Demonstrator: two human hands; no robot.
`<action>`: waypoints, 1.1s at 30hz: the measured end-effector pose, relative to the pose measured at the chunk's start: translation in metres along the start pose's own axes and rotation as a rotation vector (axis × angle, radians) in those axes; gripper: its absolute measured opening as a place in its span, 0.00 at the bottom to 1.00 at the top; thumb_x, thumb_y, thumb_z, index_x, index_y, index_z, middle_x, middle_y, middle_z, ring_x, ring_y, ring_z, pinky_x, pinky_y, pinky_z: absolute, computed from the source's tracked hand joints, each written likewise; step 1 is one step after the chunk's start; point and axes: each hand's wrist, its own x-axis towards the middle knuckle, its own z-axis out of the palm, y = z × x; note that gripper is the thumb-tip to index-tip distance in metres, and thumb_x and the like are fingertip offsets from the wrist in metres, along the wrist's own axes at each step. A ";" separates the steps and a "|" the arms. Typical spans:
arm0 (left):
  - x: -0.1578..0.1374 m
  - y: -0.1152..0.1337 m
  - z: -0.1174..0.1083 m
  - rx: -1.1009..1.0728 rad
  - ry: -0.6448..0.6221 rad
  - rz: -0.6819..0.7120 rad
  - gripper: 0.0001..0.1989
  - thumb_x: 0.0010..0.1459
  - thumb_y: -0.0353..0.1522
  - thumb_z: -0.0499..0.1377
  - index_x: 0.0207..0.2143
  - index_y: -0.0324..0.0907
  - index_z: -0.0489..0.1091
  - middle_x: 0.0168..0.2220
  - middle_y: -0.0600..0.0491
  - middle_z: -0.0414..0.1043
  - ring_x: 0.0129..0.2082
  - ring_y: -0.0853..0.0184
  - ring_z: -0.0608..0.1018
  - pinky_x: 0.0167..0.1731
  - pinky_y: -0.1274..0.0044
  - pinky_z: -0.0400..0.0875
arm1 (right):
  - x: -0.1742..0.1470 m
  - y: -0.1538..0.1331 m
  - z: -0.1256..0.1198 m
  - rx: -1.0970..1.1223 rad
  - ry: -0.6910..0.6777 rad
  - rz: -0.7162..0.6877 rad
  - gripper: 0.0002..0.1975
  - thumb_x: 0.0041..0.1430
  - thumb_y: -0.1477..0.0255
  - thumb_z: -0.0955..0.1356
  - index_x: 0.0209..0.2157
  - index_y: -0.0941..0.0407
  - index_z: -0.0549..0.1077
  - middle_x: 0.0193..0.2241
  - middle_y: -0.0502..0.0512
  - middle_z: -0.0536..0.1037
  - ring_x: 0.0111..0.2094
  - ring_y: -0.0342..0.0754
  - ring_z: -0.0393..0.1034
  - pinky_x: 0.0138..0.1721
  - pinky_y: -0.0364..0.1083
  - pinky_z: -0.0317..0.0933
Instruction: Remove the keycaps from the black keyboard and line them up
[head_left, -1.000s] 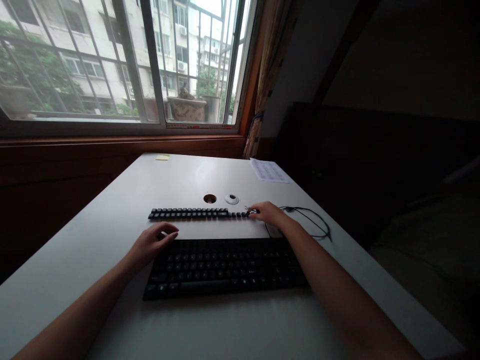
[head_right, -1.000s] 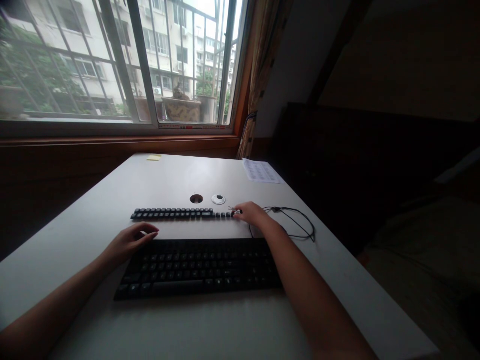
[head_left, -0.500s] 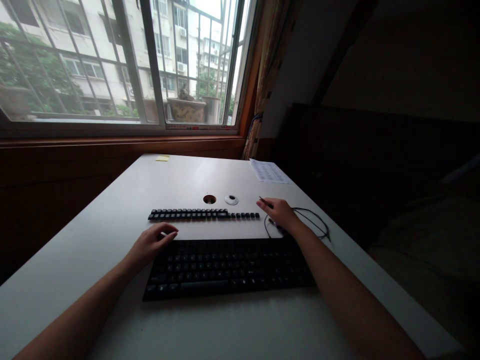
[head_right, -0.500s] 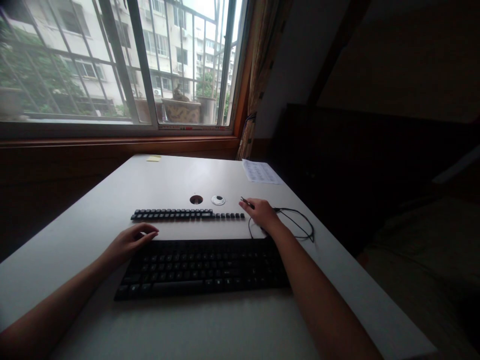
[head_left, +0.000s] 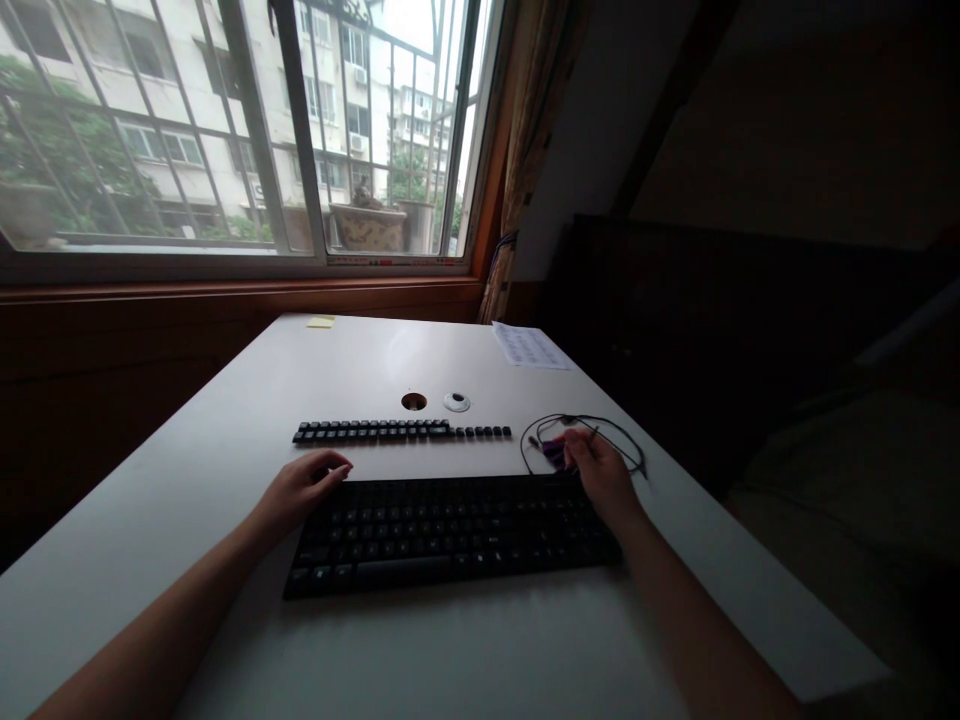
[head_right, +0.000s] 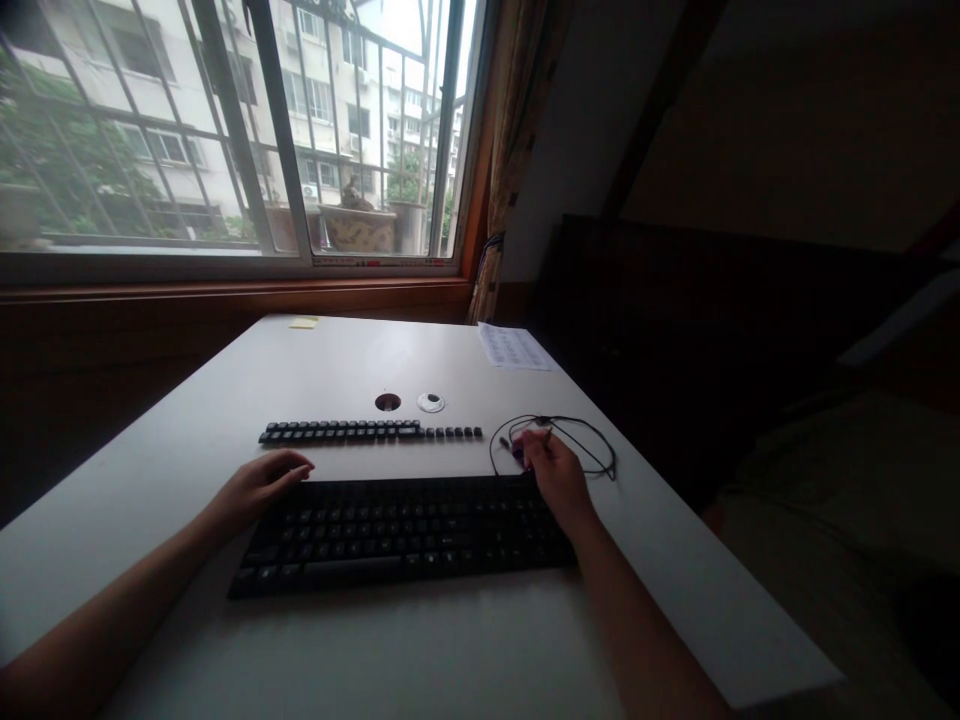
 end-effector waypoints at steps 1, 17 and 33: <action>0.000 0.001 0.000 0.000 -0.003 -0.006 0.17 0.60 0.45 0.55 0.38 0.43 0.74 0.36 0.51 0.77 0.36 0.62 0.77 0.35 0.74 0.71 | -0.004 0.002 -0.001 0.004 0.037 0.003 0.23 0.63 0.50 0.62 0.33 0.56 0.74 0.22 0.49 0.69 0.27 0.46 0.65 0.33 0.44 0.61; -0.003 0.005 -0.001 0.039 0.037 0.016 0.17 0.60 0.45 0.54 0.37 0.43 0.75 0.35 0.50 0.78 0.36 0.61 0.78 0.35 0.73 0.71 | -0.013 0.022 -0.001 -0.043 0.213 0.018 0.24 0.63 0.49 0.61 0.28 0.55 0.70 0.21 0.50 0.69 0.26 0.47 0.65 0.32 0.45 0.59; -0.003 0.002 0.001 0.073 0.045 0.035 0.15 0.60 0.43 0.55 0.37 0.44 0.75 0.35 0.51 0.78 0.35 0.62 0.78 0.35 0.74 0.70 | -0.014 0.021 0.002 -0.093 0.153 -0.019 0.23 0.64 0.50 0.61 0.31 0.55 0.72 0.22 0.49 0.69 0.26 0.47 0.65 0.31 0.44 0.59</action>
